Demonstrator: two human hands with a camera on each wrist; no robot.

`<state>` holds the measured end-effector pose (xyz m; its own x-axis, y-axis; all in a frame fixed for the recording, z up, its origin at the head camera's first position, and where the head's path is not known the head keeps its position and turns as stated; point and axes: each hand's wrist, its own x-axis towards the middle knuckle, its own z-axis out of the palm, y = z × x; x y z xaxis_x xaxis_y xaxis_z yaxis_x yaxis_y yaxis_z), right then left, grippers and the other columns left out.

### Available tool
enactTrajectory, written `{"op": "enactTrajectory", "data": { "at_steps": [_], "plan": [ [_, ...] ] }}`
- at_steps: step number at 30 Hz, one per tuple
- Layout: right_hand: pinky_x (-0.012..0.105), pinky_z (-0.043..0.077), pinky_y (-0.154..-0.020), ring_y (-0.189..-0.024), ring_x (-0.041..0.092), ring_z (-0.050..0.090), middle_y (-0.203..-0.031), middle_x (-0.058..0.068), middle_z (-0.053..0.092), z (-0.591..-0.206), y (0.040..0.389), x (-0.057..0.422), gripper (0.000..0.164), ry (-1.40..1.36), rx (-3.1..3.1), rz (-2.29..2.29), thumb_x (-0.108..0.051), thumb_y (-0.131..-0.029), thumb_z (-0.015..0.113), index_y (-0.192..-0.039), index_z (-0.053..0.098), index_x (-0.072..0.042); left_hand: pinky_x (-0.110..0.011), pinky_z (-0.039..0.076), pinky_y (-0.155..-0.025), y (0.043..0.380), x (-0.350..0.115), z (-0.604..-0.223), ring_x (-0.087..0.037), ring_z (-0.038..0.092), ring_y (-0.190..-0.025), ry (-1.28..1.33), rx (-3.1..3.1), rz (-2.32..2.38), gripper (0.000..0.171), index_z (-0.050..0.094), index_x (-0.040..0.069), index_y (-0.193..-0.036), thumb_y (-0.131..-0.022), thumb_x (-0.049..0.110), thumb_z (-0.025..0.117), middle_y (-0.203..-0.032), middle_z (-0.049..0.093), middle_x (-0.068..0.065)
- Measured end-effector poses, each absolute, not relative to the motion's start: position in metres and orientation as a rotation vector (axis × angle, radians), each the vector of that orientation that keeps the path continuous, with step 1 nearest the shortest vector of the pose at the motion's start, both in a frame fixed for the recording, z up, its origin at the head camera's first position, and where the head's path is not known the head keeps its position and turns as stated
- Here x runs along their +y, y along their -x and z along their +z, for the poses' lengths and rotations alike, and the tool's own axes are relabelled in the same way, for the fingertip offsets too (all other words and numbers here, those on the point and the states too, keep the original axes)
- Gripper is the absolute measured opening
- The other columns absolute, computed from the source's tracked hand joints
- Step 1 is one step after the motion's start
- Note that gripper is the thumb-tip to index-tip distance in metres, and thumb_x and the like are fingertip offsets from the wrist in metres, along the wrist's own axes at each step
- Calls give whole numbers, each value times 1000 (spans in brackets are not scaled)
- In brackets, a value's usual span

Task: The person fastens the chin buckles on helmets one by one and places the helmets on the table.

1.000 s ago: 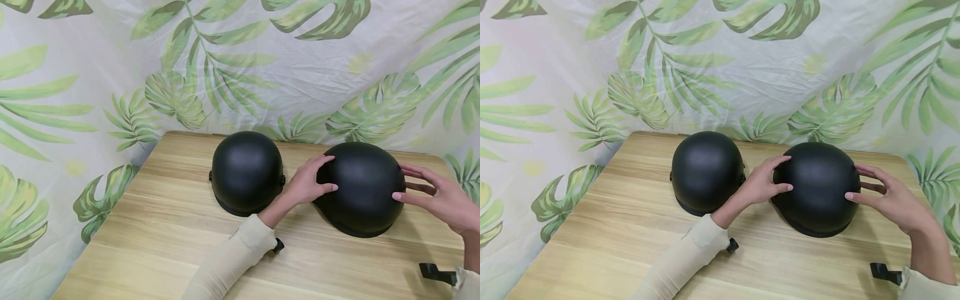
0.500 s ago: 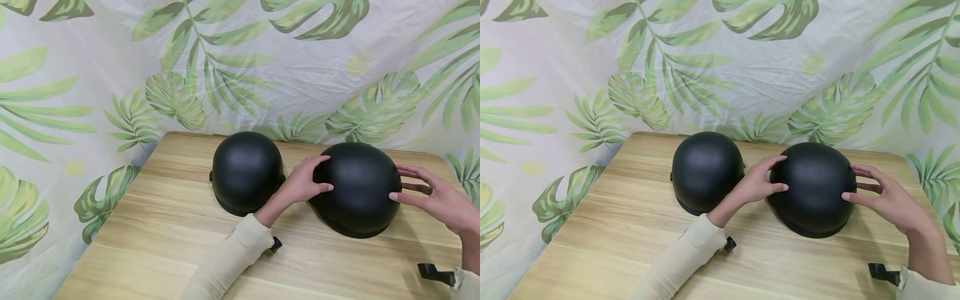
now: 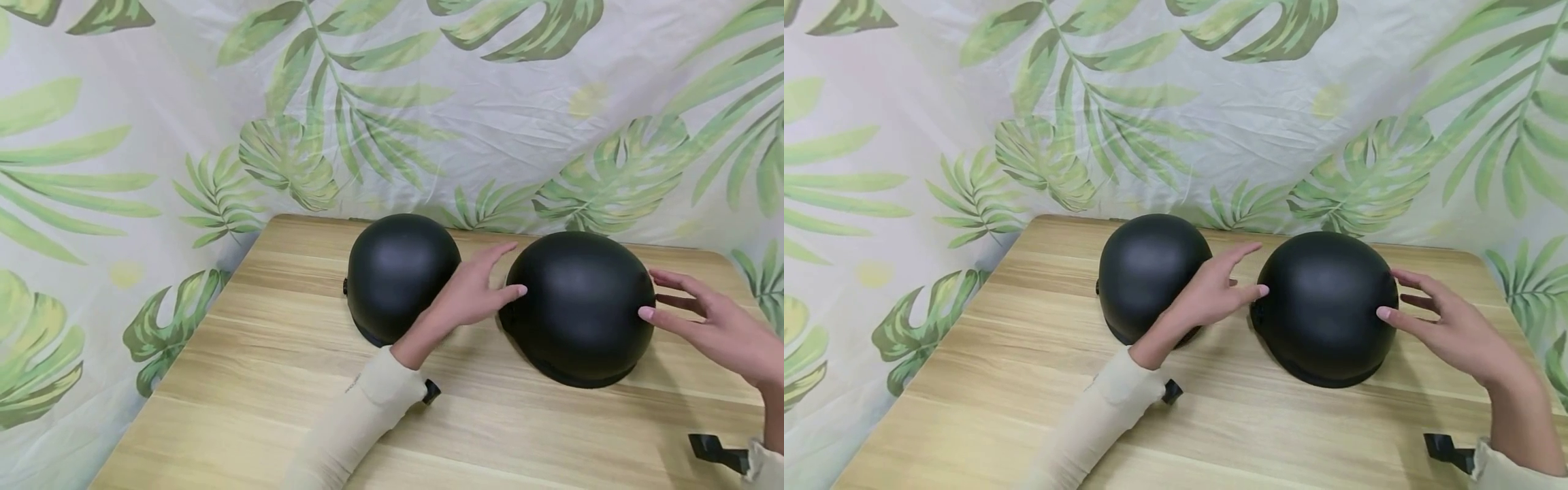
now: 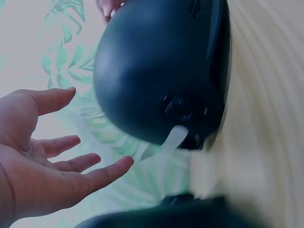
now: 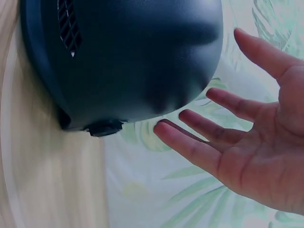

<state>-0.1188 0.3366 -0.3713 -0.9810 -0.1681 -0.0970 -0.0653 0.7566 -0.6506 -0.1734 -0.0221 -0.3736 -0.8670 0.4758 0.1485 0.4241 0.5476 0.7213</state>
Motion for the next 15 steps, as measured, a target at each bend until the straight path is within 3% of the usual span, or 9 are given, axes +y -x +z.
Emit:
{"op": "enactTrajectory", "data": {
  "at_steps": [2,4,7,9,14,15],
  "plan": [
    [78,44,-90,-137,69,34,-168,36,19,-370,114,335,85,176,2847,-1011,-37,-107,66,-169,19,-3,-42,38,-123,171,-35,-368,-22,40,-154,-837,2746,1206,72,41,16,-164,-102,34,73,-166,43,-5],
    [82,36,-96,-139,70,31,-166,39,21,-371,108,335,86,194,2902,-1007,-34,-105,69,-168,20,-1,-42,38,-122,167,-49,-364,-24,40,-153,-899,2801,1166,72,41,13,-163,-102,32,74,-166,43,-7],
    [83,25,-103,-143,68,26,-161,43,27,-373,100,337,86,298,3000,-1016,-25,-102,75,-165,25,4,-46,39,-122,160,-74,-354,-26,41,-152,-948,2890,1114,71,43,10,-162,-101,29,75,-165,43,-11],
    [77,17,-117,-150,61,24,-158,43,32,-375,95,339,84,389,3089,-1023,-18,-97,79,-162,32,7,-48,38,-122,154,-91,-348,-26,42,-152,-964,2959,1087,70,44,9,-161,-101,28,76,-165,44,-11],
    [72,11,-124,-150,60,26,-159,41,34,-381,82,344,84,459,3280,-964,-17,-89,85,-158,41,6,-54,36,-122,137,-137,-336,-31,40,-153,-959,3096,1018,68,48,9,-159,-100,29,76,-165,44,-12],
    [78,11,-119,-146,67,25,-160,41,32,-382,80,344,86,456,3301,-940,-19,-89,86,-158,41,6,-55,35,-123,134,-146,-334,-33,39,-153,-950,3112,1004,69,47,8,-158,-100,29,76,-165,43,-14]
  ]
}}
